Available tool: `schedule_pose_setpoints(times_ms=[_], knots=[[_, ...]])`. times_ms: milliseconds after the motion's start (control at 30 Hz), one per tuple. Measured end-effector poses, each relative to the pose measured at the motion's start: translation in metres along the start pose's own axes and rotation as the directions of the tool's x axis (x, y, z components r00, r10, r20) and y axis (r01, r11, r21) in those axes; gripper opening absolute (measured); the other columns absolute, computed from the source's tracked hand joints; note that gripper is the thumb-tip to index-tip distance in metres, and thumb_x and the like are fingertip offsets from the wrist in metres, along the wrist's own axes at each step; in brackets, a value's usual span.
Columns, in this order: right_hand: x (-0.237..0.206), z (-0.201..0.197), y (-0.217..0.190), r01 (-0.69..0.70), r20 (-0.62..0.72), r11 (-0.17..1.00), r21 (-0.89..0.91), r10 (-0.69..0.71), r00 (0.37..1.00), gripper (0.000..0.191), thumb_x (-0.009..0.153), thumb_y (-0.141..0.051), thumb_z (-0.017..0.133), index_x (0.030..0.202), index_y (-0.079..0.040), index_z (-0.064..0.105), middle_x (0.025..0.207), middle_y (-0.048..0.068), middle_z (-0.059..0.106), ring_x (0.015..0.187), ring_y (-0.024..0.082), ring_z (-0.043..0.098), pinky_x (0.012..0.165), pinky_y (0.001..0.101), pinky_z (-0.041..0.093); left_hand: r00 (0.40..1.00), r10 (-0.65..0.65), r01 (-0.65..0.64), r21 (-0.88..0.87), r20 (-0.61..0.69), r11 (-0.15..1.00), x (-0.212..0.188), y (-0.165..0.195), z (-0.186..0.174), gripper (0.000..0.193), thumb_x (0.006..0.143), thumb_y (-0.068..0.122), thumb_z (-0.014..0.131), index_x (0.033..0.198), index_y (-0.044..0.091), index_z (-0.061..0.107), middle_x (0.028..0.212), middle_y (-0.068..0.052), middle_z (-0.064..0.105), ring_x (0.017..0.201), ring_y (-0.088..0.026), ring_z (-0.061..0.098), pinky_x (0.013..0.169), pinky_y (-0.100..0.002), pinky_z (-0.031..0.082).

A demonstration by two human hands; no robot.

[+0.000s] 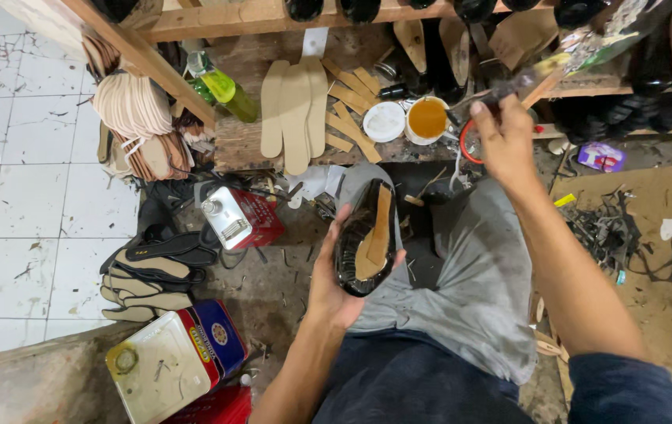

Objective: The person dips a brush into a pot of glue and spreads the glue along the sole edge of a black shoe, then places the shoe on a wooden shelf rack. They take another shoe from the rack and continue brushing glue over its sole edge.

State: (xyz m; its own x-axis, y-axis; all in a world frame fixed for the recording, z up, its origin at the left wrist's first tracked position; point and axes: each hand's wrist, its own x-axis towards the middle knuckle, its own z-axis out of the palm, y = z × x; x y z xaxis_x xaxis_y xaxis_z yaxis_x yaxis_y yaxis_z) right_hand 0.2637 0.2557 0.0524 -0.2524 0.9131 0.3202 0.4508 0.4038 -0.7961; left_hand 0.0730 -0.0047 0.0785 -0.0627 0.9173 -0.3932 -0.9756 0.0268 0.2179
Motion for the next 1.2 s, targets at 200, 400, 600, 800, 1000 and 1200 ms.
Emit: schedule_pose_setpoints(times_ms=[200,400,600,800,1000,1200], knots=[[0.017,0.039,0.084,0.454,0.225,0.780,-0.430,-0.395,0.891,0.026,0.095,-0.019,0.077,0.102,0.003,0.065,0.114,0.022,0.065,0.103,0.039,0.063,0.084,0.0493,0.048,0.974,0.060,-0.023,-0.171,0.217,0.985,-0.010,0.007,-0.012,0.070,0.097,0.019,0.052,0.162,0.020,0.026,0.158,-0.012,0.044,0.144,-0.034,0.046,0.113,-0.069,0.040],[0.024,0.055,0.085,0.474,0.301,0.740,-0.476,-0.369,0.879,0.024,0.095,-0.019,0.077,0.103,0.002,0.068,0.118,0.017,0.067,0.108,0.036,0.062,0.088,0.0505,0.043,0.971,0.172,-0.220,0.332,0.168,0.917,-0.007,0.009,-0.017,0.113,0.076,-0.015,0.064,0.163,0.032,0.009,0.154,-0.006,0.044,0.137,-0.025,0.051,0.110,-0.048,0.050],[0.026,0.045,0.066,0.437,0.310,0.737,-0.515,-0.315,0.897,0.021,0.095,-0.017,0.075,0.103,0.001,0.068,0.106,0.016,0.065,0.102,0.036,0.061,0.084,0.0505,0.040,0.908,0.411,-0.126,0.880,-0.084,0.459,-0.003,0.006,-0.010,0.107,0.085,0.003,0.084,0.169,0.021,0.020,0.135,-0.016,0.066,0.093,-0.030,0.061,0.081,-0.045,0.057],[0.018,0.034,0.076,0.499,0.337,0.709,-0.498,-0.372,0.865,0.023,0.096,-0.018,0.073,0.108,0.001,0.067,0.113,0.017,0.066,0.105,0.035,0.062,0.087,0.0498,0.041,0.647,0.660,-0.529,0.848,0.382,0.028,0.005,0.023,-0.010,0.101,0.073,0.000,0.091,0.157,0.001,0.034,0.152,-0.017,0.043,0.138,-0.026,0.052,0.117,-0.038,0.048],[0.008,0.021,0.035,0.188,0.238,0.860,-0.474,-0.080,0.968,0.030,0.098,-0.023,0.076,0.101,0.005,0.067,0.101,0.021,0.067,0.087,0.035,0.064,0.079,0.0470,0.049,0.687,0.609,-0.624,0.751,0.397,0.215,0.013,0.014,-0.016,0.100,0.071,-0.001,0.090,0.154,0.003,0.034,0.161,-0.020,0.042,0.145,-0.028,0.051,0.122,-0.041,0.046],[-0.078,-0.018,-0.100,0.065,-0.003,0.901,0.429,-0.070,0.998,0.019,0.105,-0.013,0.066,0.118,0.001,0.066,0.108,0.004,0.066,0.088,0.007,0.063,0.079,0.0221,0.052,0.460,0.603,-0.800,0.599,0.652,-0.037,0.028,-0.008,-0.008,0.099,0.072,0.001,0.096,0.150,0.009,0.035,0.159,-0.021,0.045,0.148,-0.033,0.047,0.126,-0.044,0.041]])
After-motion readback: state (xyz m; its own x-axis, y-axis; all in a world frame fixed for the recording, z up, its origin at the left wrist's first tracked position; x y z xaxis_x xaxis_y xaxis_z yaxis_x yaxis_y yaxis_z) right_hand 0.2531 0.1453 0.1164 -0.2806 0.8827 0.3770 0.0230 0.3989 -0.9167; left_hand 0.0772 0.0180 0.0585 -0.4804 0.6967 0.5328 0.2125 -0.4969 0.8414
